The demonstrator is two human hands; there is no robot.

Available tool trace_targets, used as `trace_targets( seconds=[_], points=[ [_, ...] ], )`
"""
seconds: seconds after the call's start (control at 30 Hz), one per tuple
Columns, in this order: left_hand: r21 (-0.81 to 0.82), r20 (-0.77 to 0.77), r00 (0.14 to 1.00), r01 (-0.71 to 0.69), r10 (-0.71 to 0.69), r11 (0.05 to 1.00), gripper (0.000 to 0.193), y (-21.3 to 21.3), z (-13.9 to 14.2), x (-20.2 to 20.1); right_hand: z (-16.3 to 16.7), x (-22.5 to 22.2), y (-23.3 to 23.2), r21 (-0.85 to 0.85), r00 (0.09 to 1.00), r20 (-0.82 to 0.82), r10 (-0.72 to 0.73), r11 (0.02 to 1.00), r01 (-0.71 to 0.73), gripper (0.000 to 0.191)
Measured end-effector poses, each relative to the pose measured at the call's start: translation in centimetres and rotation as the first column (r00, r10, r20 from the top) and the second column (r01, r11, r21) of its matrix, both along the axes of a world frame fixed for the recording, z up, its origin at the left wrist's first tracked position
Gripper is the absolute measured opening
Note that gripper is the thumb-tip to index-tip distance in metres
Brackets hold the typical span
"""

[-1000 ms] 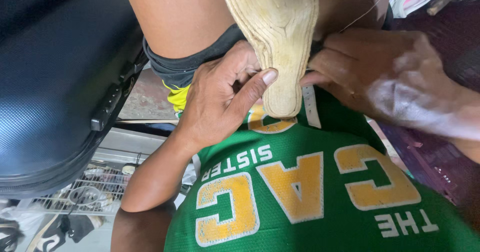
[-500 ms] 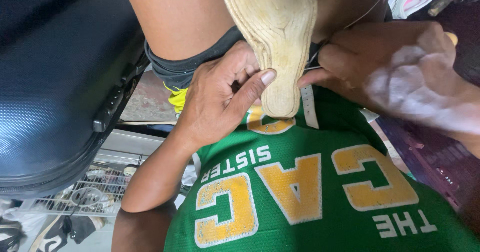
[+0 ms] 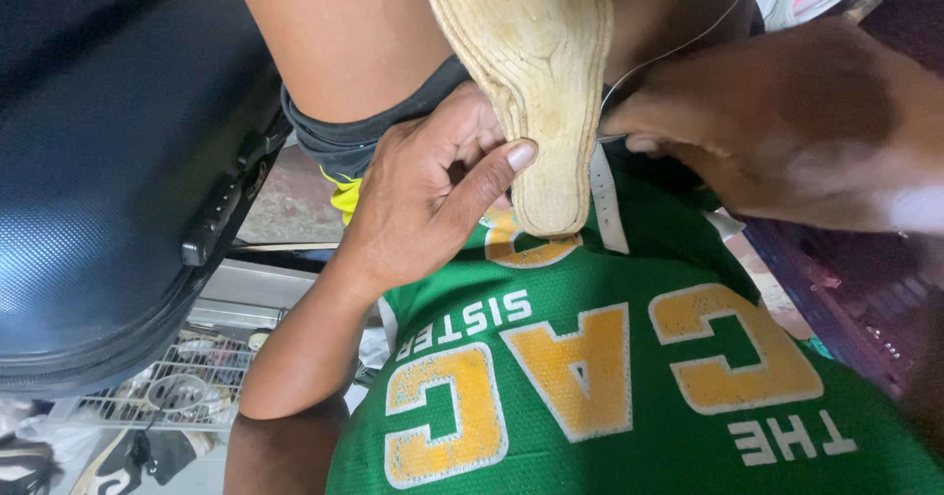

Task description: The person sews a shoe sole using a needle and thread. They repeatedly pierce the sole and pull the thread through to attach it to the shoe upper.

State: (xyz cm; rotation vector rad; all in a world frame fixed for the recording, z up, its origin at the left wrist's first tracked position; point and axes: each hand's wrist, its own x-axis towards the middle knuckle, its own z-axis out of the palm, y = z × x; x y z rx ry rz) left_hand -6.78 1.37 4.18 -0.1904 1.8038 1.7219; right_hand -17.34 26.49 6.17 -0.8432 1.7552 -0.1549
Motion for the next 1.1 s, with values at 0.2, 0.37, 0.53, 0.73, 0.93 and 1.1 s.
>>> trace_targets(
  seconds=[0.2,0.37,0.53,0.73,0.93,1.1],
  points=[
    [-0.026,0.02,1.0,-0.005,0.005,1.0,0.016,-0.1,0.2,0.1,0.1,3.0,1.8,-0.353,0.942,-0.32,-0.101,0.935,-0.02,0.025],
    [-0.032,0.006,1.0,-0.007,0.007,0.999,0.015,0.2,0.4,-0.1,-2.1,3.4,3.4,-0.234,0.898,-0.419,0.13,0.941,-0.246,0.044],
    [0.091,0.013,0.998,-0.06,0.059,0.994,0.017,0.2,0.5,-0.4,-1.6,2.7,4.3,-0.363,0.846,-0.531,-0.038,0.913,-0.187,0.053],
    [-0.056,-0.001,1.0,-0.025,0.025,0.998,0.012,0.3,0.5,0.2,-2.8,2.8,6.1,-0.365,0.838,-0.542,-0.067,0.917,-0.162,0.037],
    [-0.167,-0.08,0.996,-0.054,0.041,0.984,0.014,0.1,1.0,0.5,-3.2,1.4,8.3,-0.382,0.925,-0.321,-0.205,0.922,0.072,0.042],
    [-0.384,-0.316,0.937,-0.267,0.145,0.884,0.028,0.7,3.6,0.1,-1.6,1.7,7.5,-0.424,0.919,-0.319,-0.231,0.902,0.08,0.04]
  ],
)
